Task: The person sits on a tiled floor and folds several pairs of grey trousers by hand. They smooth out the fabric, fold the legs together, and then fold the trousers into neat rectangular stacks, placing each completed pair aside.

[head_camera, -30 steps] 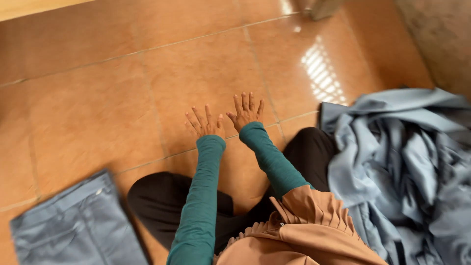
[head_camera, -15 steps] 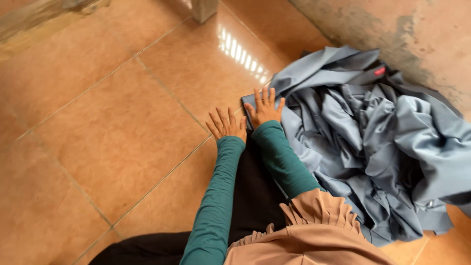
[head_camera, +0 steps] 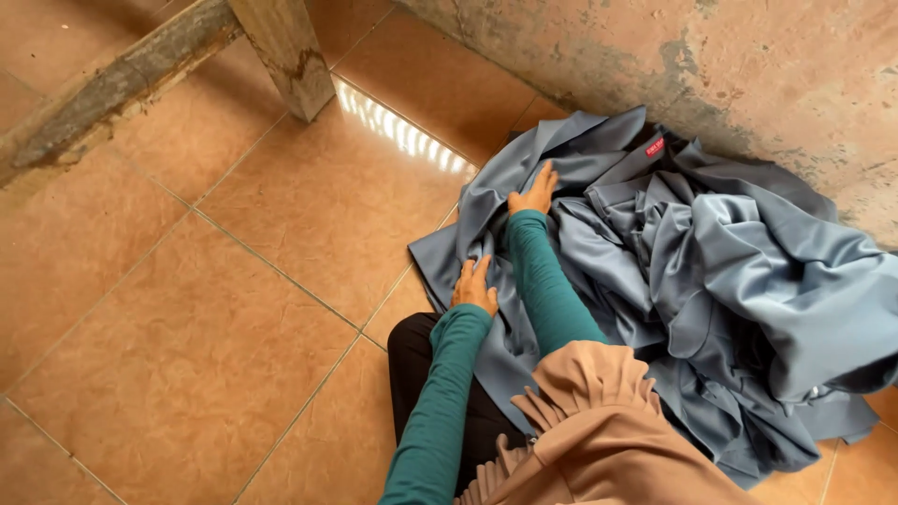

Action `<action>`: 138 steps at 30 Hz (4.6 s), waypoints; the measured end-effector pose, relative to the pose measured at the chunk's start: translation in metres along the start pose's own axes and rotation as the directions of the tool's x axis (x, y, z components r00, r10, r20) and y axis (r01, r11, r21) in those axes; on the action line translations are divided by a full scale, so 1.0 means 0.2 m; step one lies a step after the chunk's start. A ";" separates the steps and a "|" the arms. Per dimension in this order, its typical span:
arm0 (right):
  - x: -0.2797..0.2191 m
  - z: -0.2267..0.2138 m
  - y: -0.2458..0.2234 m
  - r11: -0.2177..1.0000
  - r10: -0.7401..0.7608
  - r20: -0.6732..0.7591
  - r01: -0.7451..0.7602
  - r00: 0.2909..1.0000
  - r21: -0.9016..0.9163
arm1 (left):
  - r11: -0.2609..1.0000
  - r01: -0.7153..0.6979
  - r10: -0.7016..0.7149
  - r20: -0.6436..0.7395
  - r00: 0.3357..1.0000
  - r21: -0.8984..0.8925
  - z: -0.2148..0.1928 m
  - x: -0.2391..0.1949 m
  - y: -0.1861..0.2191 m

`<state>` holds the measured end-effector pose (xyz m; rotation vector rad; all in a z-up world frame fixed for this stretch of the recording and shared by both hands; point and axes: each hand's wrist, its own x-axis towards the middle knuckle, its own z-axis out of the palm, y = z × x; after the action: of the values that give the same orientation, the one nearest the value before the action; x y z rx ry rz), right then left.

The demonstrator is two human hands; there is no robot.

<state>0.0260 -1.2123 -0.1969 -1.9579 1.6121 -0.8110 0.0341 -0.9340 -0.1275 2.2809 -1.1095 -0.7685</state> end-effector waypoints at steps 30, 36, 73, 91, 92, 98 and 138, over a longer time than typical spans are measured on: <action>-1.19 -0.15 -0.94 0.993 -0.113 0.883 0.079 0.456 0.087 | 0.317 0.263 -0.594 0.025 0.804 -0.911 -0.65 -0.18 -0.60; -1.21 -0.09 -1.01 0.975 -0.223 0.944 0.043 0.245 0.220 | -0.291 0.150 -0.586 0.301 0.752 -0.945 -0.88 -0.36 -0.32; -0.39 -0.44 -0.37 0.459 -0.615 0.343 0.676 0.710 -0.577 | 0.538 0.133 -0.228 0.009 0.974 -0.832 -0.45 -0.76 -0.79; -1.91 0.18 -1.17 0.613 -0.726 0.575 0.734 0.377 0.293 | 0.058 -0.197 -0.699 -0.181 0.692 -0.979 -0.57 -1.02 -1.24; -1.85 0.13 -1.21 0.894 -0.435 0.741 0.342 0.511 0.288 | -0.031 -0.155 -0.731 -0.083 0.678 -0.987 -0.57 -1.03 -1.25; -1.56 0.12 -1.15 0.619 -0.183 0.745 -0.514 0.641 0.594 | -0.321 -0.093 -0.710 0.174 0.682 -0.943 -0.49 -0.89 -1.37; -2.36 -0.01 -1.21 0.108 -0.436 0.830 0.896 -0.347 0.431 | -0.268 -0.582 -0.951 0.116 0.285 -0.768 -0.96 -1.55 -1.42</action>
<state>0.1310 -0.7022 -0.0974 -2.8398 -0.5940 0.5875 0.1565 -0.4908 -0.0849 0.7376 0.9705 -0.0562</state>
